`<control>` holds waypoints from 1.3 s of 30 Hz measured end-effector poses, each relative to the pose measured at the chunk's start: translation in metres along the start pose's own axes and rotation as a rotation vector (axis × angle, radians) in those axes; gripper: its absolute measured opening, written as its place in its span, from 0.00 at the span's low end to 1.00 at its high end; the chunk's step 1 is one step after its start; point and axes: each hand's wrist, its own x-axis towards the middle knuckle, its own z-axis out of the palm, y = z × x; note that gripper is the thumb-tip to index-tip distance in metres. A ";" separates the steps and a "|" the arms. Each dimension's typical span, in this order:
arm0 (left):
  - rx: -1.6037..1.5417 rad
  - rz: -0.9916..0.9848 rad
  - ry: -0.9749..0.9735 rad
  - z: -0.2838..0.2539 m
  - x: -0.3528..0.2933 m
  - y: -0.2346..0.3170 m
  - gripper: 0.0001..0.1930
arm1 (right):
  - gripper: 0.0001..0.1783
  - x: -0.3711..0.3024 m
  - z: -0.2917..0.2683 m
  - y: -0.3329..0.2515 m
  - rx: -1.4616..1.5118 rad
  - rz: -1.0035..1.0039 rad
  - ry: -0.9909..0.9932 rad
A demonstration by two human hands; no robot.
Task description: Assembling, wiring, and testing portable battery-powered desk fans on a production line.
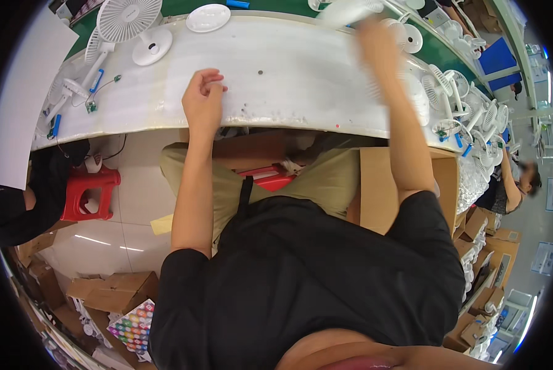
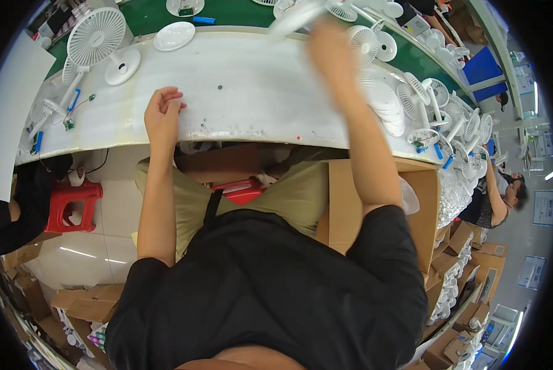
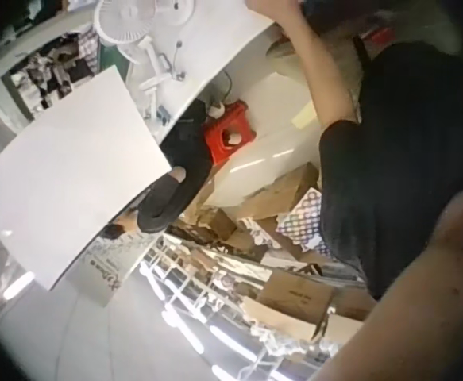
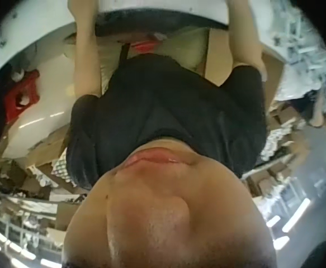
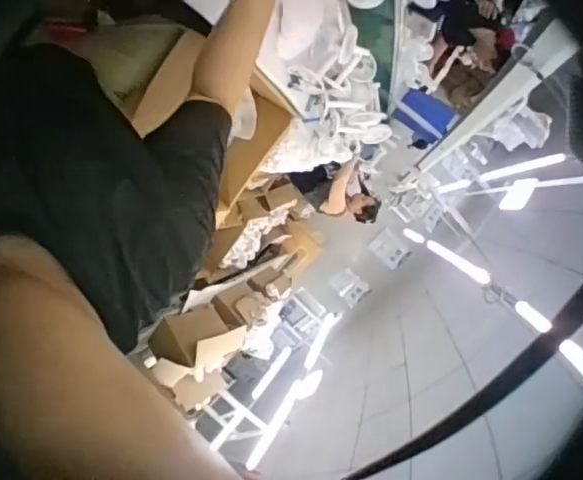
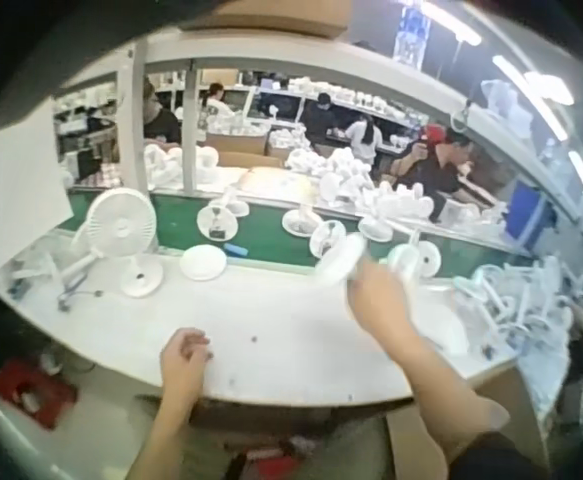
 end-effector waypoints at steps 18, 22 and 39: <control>-0.073 0.188 -0.234 0.083 0.049 0.043 0.16 | 0.11 -0.045 0.039 -0.029 0.069 -0.333 -0.485; 0.189 0.299 -0.265 0.080 0.059 0.028 0.17 | 0.14 -0.044 0.042 -0.025 0.123 -0.243 -0.648; 0.507 0.549 0.023 0.066 0.012 0.025 0.14 | 0.19 0.095 0.019 0.133 0.073 0.025 -0.313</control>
